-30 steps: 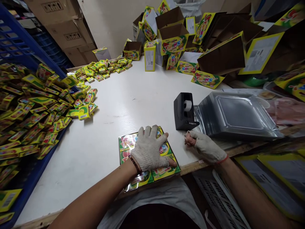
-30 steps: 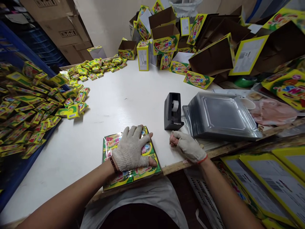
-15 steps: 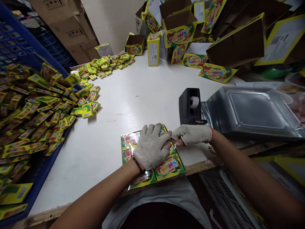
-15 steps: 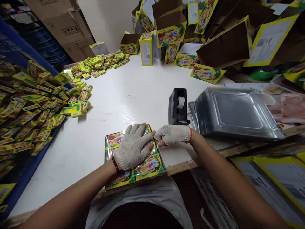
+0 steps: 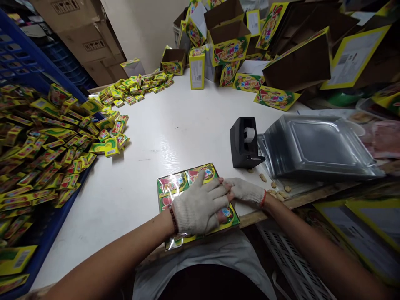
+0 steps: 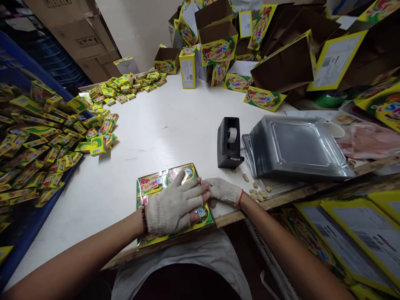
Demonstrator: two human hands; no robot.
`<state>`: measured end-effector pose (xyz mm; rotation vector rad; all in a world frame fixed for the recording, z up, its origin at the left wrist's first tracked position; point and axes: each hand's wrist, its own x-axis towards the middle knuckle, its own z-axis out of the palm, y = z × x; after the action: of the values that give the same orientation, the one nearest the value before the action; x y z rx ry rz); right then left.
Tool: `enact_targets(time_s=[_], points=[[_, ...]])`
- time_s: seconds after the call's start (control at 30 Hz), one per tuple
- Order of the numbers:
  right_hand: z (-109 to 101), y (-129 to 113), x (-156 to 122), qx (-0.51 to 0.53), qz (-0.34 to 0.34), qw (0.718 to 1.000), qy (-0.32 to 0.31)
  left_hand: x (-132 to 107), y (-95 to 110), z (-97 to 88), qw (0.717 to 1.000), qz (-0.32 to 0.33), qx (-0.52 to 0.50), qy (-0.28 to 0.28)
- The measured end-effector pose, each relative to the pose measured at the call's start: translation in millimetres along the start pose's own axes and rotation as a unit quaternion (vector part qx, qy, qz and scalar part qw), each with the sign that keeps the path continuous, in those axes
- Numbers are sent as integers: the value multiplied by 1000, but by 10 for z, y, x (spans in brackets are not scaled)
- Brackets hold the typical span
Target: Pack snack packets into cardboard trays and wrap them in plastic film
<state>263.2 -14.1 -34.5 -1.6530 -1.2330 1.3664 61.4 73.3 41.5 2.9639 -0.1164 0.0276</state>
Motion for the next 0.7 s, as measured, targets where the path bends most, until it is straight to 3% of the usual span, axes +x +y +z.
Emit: enact_targets(time_s=[0.1,0.13,0.2,0.27,0.33,0.4,0.47,0.53,0.7], points=[[-89,-58,-221,-27,16,999,16,-388,90,-28,1000,22,-6,-8],[-154,-87,-305,-43,16,998,47,-542,125,-8,1000,17,4,-5],[-324,-157,-455,-79,6,980,185,-820,187,75,999,-2,42,29],[-518,-230,-537,-135,0,920,369,-991,223,184,993,-7,82,88],[-694,-286,-520,-197,10,860,471,-1013,219,278,985,1,105,139],[-820,-318,-421,-247,29,853,460,-905,172,342,979,-5,111,169],[-884,-331,-289,-260,59,872,411,-729,87,381,975,-22,112,190],[-900,-333,-176,-249,84,878,400,-554,-13,408,969,-36,109,216],[-808,-368,-141,-212,64,847,483,-343,-185,449,965,-44,90,243]])
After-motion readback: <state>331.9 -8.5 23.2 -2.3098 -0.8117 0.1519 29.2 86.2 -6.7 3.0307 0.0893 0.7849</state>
